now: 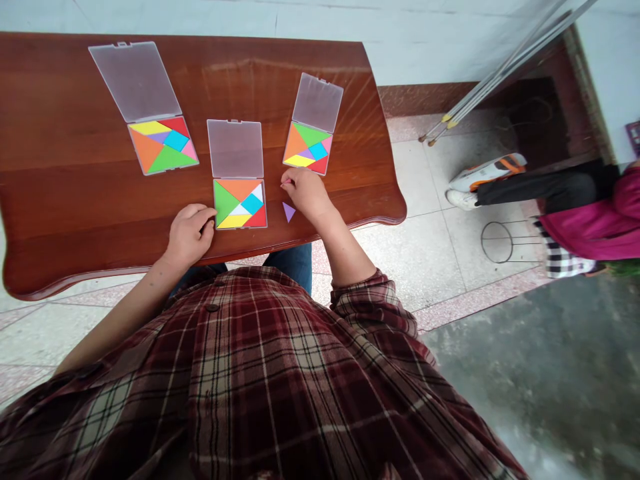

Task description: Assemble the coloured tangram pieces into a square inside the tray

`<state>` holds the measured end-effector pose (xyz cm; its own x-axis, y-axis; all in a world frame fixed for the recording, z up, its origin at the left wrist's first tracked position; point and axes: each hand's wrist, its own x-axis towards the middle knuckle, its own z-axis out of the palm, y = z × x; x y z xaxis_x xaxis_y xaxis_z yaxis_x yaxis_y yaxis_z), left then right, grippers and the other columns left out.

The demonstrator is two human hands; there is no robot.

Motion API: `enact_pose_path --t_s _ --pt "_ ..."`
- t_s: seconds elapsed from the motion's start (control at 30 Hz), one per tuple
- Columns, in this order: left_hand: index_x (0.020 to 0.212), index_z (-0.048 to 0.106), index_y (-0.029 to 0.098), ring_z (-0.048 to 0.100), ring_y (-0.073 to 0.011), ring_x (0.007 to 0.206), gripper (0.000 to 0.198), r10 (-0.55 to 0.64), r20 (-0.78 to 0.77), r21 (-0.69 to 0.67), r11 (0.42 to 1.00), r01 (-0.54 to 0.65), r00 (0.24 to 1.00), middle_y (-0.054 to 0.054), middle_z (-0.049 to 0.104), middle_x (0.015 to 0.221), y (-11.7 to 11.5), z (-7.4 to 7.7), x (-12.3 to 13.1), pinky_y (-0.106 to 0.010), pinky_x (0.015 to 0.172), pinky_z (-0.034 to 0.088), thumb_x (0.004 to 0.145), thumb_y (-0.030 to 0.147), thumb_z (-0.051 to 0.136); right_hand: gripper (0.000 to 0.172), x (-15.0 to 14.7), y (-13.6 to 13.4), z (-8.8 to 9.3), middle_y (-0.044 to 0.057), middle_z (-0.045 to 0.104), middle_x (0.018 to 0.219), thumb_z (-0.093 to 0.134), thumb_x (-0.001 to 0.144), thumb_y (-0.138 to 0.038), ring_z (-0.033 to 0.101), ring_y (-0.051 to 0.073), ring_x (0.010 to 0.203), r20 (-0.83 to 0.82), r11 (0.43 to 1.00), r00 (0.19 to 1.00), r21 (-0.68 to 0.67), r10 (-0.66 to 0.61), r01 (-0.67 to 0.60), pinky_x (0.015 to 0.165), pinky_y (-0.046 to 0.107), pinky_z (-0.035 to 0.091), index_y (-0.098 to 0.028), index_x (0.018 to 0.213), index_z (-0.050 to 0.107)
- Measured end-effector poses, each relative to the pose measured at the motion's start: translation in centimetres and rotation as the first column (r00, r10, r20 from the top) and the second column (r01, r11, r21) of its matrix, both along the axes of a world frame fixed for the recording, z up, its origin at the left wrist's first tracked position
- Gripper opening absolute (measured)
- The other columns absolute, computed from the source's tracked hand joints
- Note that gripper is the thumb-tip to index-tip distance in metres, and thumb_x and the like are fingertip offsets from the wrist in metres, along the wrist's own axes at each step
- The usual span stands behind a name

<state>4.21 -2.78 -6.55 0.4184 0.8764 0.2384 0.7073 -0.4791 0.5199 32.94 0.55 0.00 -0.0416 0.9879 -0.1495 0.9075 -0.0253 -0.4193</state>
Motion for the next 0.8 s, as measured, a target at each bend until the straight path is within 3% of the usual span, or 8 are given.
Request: enact_pose_path --t_s 0.17,0.27,0.47,0.67,0.8 --pt "0.106 0.066 0.019 0.059 -0.0245 0.098 0.030 -0.005 -0.001 0.011 1.000 0.005 1.000 -0.010 0.064 0.103 0.0 -0.1 0.0 -0.040 0.090 0.048 0.088 0.022 0.042 0.024 2.3 -0.4 1.6 0.009 0.068 0.105 0.042 0.090 -0.021 0.060 0.019 0.099 -0.051 0.975 0.990 0.172 -0.131 0.138 0.092 0.030 0.045 -0.018 0.098 0.064" --pt "0.105 0.066 0.020 0.059 -0.0245 0.098 0.029 -0.002 0.000 0.006 1.000 0.002 1.000 -0.009 0.064 0.103 0.0 -0.1 0.0 -0.040 0.090 0.048 0.088 0.022 0.042 0.024 4.3 -1.0 2.0 0.007 0.068 0.100 0.041 0.091 -0.022 0.061 0.018 0.092 -0.086 0.956 0.973 0.185 -0.216 0.229 0.086 0.030 0.048 -0.020 0.104 0.062" --pt "0.105 0.067 0.018 0.059 -0.0245 0.097 0.029 -0.006 0.003 0.006 1.000 0.006 1.000 -0.010 0.064 0.102 0.0 0.0 0.0 -0.040 0.090 0.049 0.088 0.021 0.043 0.022 5.8 -1.8 0.1 0.007 0.067 0.090 0.057 0.086 -0.018 0.057 0.012 0.073 -0.238 0.929 0.921 0.132 -0.308 0.345 0.073 0.027 0.046 -0.015 0.108 0.056" --pt "0.106 0.067 0.017 0.059 -0.0244 0.097 0.030 -0.005 -0.014 0.029 1.000 0.005 1.000 -0.010 0.065 0.102 0.0 -0.1 -0.1 -0.040 0.089 0.049 0.088 0.021 0.043 0.008 3.1 -1.7 -2.2 -0.003 0.056 0.066 0.061 0.084 -0.023 0.052 0.010 0.057 -0.534 0.956 0.807 -0.008 -0.251 0.292 0.058 0.025 0.042 -0.021 0.083 0.053" --pt "0.106 0.067 0.019 0.059 -0.0243 0.097 0.030 -0.004 -0.014 0.028 1.000 0.004 1.000 -0.010 0.065 0.103 0.0 -0.3 -0.1 -0.040 0.089 0.049 0.088 0.021 0.043 0.004 0.2 -1.2 -2.8 -0.004 0.055 0.068 0.057 0.086 -0.024 0.053 0.010 0.061 -0.616 0.990 0.776 -0.042 -0.132 0.135 0.060 0.024 0.043 -0.021 0.088 0.057"
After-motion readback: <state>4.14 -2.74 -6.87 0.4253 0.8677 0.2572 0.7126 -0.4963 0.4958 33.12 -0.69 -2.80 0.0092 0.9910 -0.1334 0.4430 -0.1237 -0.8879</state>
